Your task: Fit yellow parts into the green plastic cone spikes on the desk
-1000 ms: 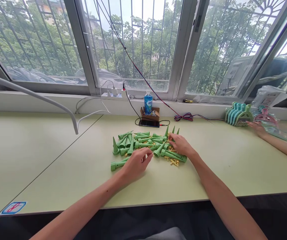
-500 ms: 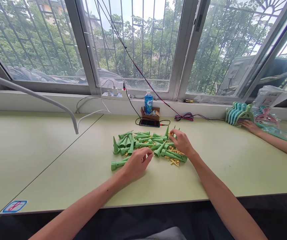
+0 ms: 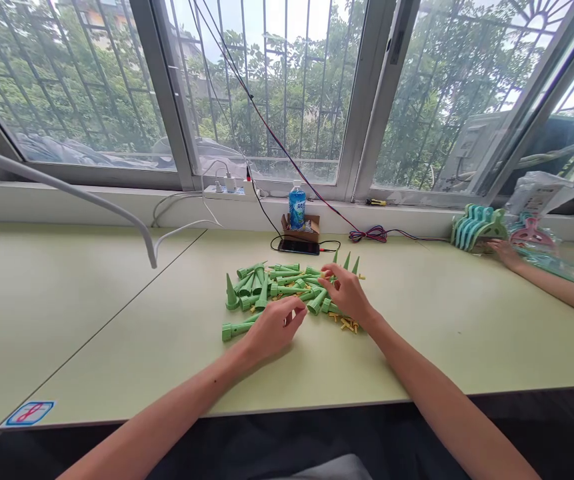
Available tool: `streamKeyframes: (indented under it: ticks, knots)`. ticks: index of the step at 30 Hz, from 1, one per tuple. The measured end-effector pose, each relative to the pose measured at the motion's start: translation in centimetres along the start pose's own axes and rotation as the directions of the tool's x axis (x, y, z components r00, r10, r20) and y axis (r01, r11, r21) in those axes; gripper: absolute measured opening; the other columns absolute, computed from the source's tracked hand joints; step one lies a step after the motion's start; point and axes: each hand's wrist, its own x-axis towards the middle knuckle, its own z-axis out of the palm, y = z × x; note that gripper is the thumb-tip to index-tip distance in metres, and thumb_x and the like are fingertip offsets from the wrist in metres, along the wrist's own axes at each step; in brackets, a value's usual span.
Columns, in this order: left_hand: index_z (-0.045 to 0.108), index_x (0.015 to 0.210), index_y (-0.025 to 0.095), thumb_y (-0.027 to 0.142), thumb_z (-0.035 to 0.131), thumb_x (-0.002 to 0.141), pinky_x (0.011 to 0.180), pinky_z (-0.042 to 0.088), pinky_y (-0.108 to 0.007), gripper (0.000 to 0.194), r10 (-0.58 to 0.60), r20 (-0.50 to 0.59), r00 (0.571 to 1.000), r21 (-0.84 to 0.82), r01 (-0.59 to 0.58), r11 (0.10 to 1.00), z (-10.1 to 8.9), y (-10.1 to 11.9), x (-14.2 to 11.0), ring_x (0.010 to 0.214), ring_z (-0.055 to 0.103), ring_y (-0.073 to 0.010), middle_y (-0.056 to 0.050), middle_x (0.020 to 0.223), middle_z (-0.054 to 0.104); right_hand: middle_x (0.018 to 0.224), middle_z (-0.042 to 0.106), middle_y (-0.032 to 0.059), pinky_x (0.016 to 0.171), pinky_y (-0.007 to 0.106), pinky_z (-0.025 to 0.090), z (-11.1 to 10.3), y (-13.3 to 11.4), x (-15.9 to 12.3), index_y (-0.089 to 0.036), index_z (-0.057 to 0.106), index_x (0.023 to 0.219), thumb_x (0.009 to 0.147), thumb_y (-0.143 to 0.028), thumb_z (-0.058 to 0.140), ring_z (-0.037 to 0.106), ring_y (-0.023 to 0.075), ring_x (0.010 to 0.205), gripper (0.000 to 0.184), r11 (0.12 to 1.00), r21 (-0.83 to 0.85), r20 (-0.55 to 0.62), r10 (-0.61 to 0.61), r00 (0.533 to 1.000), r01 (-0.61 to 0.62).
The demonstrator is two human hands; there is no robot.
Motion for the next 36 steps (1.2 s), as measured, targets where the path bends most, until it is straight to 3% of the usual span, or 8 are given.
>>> streamKeyframes:
  ticks: [5, 12, 19, 21, 25, 28, 30, 36]
  knots:
    - [0.054, 0.069, 0.018, 0.025, 0.044, 0.097, 0.056, 0.034, -0.024, 0.03, 0.069, 0.075, 0.995, 0.086, -0.076, 0.993, -0.1, 0.4, -0.2, 0.054, 0.042, -0.0097, 0.002, 0.061, 0.051, 0.102, 0.067, 0.0062, 0.068, 0.026, 0.046, 1.5, -2.0, -0.9, -0.022, 0.061, 0.107, 0.098, -0.035, 0.046, 0.062, 0.0156, 0.072, 0.021, 0.994, 0.005, 0.063, -0.106, 0.992, 0.106]
    - [0.049, 0.058, 0.017, 0.024, 0.045, 0.097, 0.05, 0.024, -0.027, 0.04, 0.341, 0.148, 0.928, 0.264, -0.37, 0.891, -0.2, 0.8, -1.1, 0.046, 0.038, -0.0082, 0.003, 0.053, 0.046, 0.091, 0.067, 0.0046, 0.064, 0.024, 0.042, 3.0, -3.1, -1.9, -0.022, 0.059, 0.105, 0.101, -0.034, 0.041, 0.058, 0.0135, 0.066, 0.022, 0.975, -0.056, 0.081, -0.209, 0.974, 0.214]
    - [0.046, 0.06, 0.018, 0.022, 0.04, 0.098, 0.046, 0.023, -0.029, 0.038, 0.668, 0.034, 0.743, 0.404, -0.622, 0.671, -1.2, 1.1, -1.2, 0.043, 0.035, -0.0097, 0.003, 0.051, 0.044, 0.075, 0.061, 0.0014, 0.054, 0.023, 0.034, 4.6, -3.5, -2.6, -0.02, 0.056, 0.097, 0.1, -0.025, 0.043, 0.053, 0.0123, 0.061, 0.015, 0.907, -0.155, -0.011, -0.398, 0.917, 0.392]
    - [0.047, 0.061, 0.018, 0.021, 0.038, 0.097, 0.047, 0.025, -0.028, 0.037, 0.67, 0.022, 0.742, 0.446, -0.607, 0.658, -2.2, 1.2, -0.7, 0.045, 0.038, -0.0104, 0.002, 0.052, 0.045, 0.072, 0.059, 0.0009, 0.054, 0.024, 0.033, 4.7, -3.7, -2.7, -0.019, 0.055, 0.096, 0.1, -0.023, 0.04, 0.051, 0.0126, 0.06, 0.016, 0.873, -0.178, 0.001, -0.461, 0.888, 0.453]
    - [0.046, 0.059, 0.018, 0.02, 0.044, 0.096, 0.046, 0.023, -0.027, 0.037, 0.547, -0.052, 0.836, 0.551, -0.433, 0.713, -4.9, 1.5, 0.4, 0.043, 0.037, -0.0085, 0.003, 0.051, 0.044, 0.07, 0.056, 0.001, 0.054, 0.026, 0.031, 4.7, -4.0, -2.8, -0.019, 0.054, 0.092, 0.1, -0.022, 0.038, 0.05, 0.0131, 0.061, 0.019, 0.826, -0.221, 0.044, -0.524, 0.851, 0.519]
    - [0.051, 0.063, 0.017, 0.027, 0.045, 0.097, 0.046, 0.022, -0.026, 0.035, 0.317, -0.033, 0.948, 0.62, -0.229, 0.75, -7.1, 1.6, 0.8, 0.046, 0.043, -0.009, 0.002, 0.057, 0.051, 0.071, 0.056, 0.0009, 0.053, 0.026, 0.029, 4.7, -4.0, -2.8, -0.018, 0.055, 0.096, 0.1, -0.022, 0.04, 0.05, 0.0125, 0.062, 0.016, 0.8, -0.229, 0.088, -0.55, 0.83, 0.555]
    - [0.056, 0.07, 0.018, 0.03, 0.044, 0.097, 0.047, 0.023, -0.026, 0.032, 0.127, 0.038, 0.991, 0.644, -0.122, 0.755, -8.5, 1.5, 0.7, 0.047, 0.046, -0.01, 0.001, 0.062, 0.057, 0.073, 0.057, 0.0011, 0.054, 0.026, 0.03, 4.7, -4.0, -2.8, -0.018, 0.055, 0.097, 0.1, -0.02, 0.04, 0.05, 0.0122, 0.062, 0.015, 0.775, -0.22, 0.122, -0.582, 0.804, 0.593]
    - [0.064, 0.086, 0.022, 0.034, 0.049, 0.094, 0.055, 0.034, -0.027, 0.021, -0.171, 0.257, 0.951, 0.659, -0.043, 0.751, -10.2, 0.5, -1.7, 0.064, 0.062, -0.018, -0.002, 0.077, 0.066, 0.071, 0.056, 0.0007, 0.054, 0.026, 0.034, 4.6, -4.2, -2.7, -0.017, 0.055, 0.098, 0.099, -0.016, 0.039, 0.05, 0.0125, 0.06, 0.015, 0.68, -0.233, 0.17, -0.676, 0.717, 0.696]
